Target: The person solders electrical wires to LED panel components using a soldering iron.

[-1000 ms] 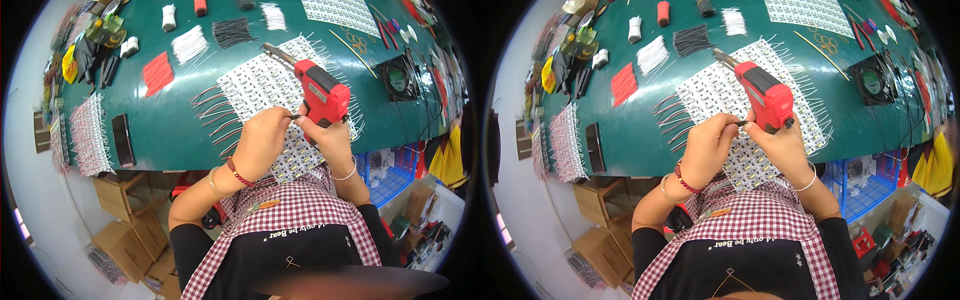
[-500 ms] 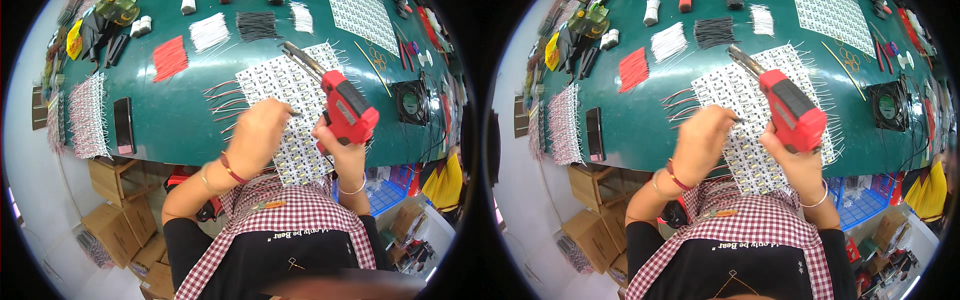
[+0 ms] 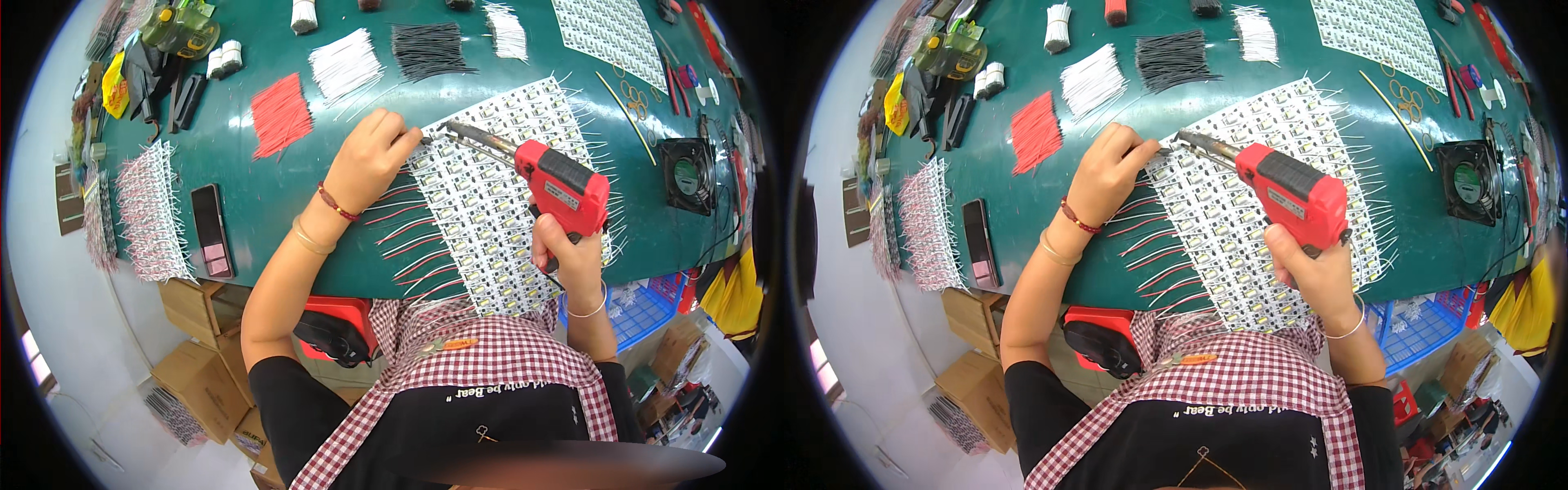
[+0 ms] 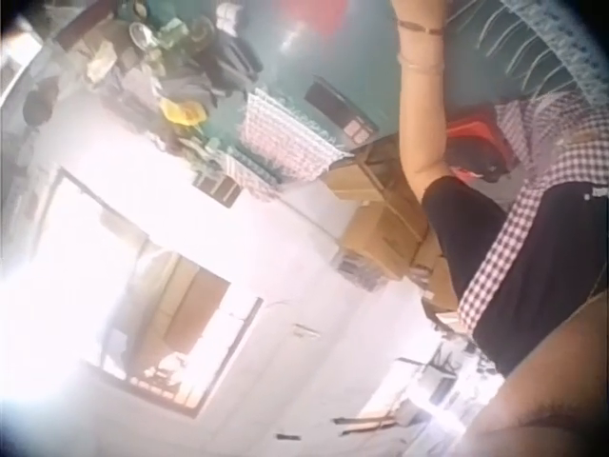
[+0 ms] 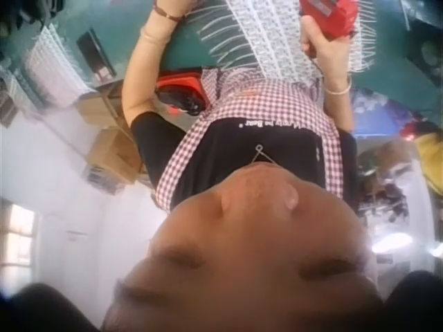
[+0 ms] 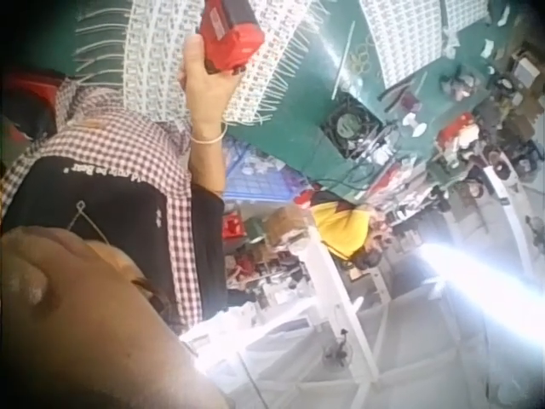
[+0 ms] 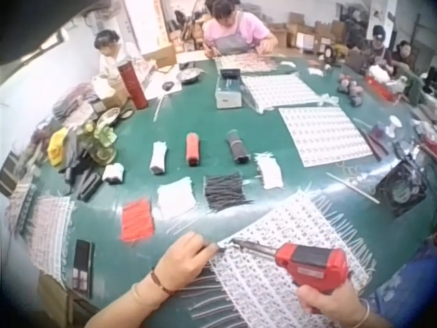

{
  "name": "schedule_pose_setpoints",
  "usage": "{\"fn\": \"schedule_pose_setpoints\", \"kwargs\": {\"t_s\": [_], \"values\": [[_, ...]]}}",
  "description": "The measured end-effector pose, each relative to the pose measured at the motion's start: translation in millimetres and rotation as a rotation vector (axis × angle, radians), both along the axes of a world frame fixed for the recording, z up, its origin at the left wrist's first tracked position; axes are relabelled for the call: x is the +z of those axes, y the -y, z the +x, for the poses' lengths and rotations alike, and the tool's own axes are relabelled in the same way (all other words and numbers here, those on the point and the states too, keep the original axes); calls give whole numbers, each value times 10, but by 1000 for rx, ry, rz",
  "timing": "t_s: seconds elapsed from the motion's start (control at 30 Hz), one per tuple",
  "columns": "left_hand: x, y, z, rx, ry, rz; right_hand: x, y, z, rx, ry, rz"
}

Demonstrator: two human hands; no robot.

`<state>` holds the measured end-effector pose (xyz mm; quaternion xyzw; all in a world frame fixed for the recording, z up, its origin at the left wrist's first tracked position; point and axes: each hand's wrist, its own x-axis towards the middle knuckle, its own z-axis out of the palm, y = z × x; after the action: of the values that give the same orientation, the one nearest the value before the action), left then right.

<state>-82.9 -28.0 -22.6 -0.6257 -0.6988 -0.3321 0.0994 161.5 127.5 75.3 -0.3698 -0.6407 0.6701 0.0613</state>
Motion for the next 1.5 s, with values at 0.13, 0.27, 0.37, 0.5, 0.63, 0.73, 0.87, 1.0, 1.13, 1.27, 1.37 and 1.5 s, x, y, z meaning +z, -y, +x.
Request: {"fn": "schedule_pose_setpoints", "kwargs": {"t_s": [0.13,0.27,0.37,0.5,0.63,0.73,0.87,1.0,1.13,1.27,1.37,1.5], "values": [[29,-10,14,15,-21,22,-3,54,-82,38,40,63],[28,3,22,29,-31,7,-8,99,-102,25,63,77],[18,5,22,24,-27,9,2,118,-93,12,87,84],[26,16,10,30,-16,-1,-7,112,-51,-46,68,-8],[30,16,-4,33,-10,-4,-16,113,-39,-41,43,10],[18,14,5,27,-14,-1,-27,100,-33,-29,53,22],[24,21,0,27,-10,-2,-27,102,-42,-22,67,18],[37,29,4,21,-4,-2,-25,104,-38,-20,76,27],[38,24,7,18,-7,2,-21,125,-42,-11,113,50],[24,17,9,23,-13,5,-33,165,-44,-45,99,53],[19,21,12,24,-11,-3,-33,156,-14,-56,50,48],[25,29,23,27,-13,-8,-31,154,1,-76,31,42]]}}
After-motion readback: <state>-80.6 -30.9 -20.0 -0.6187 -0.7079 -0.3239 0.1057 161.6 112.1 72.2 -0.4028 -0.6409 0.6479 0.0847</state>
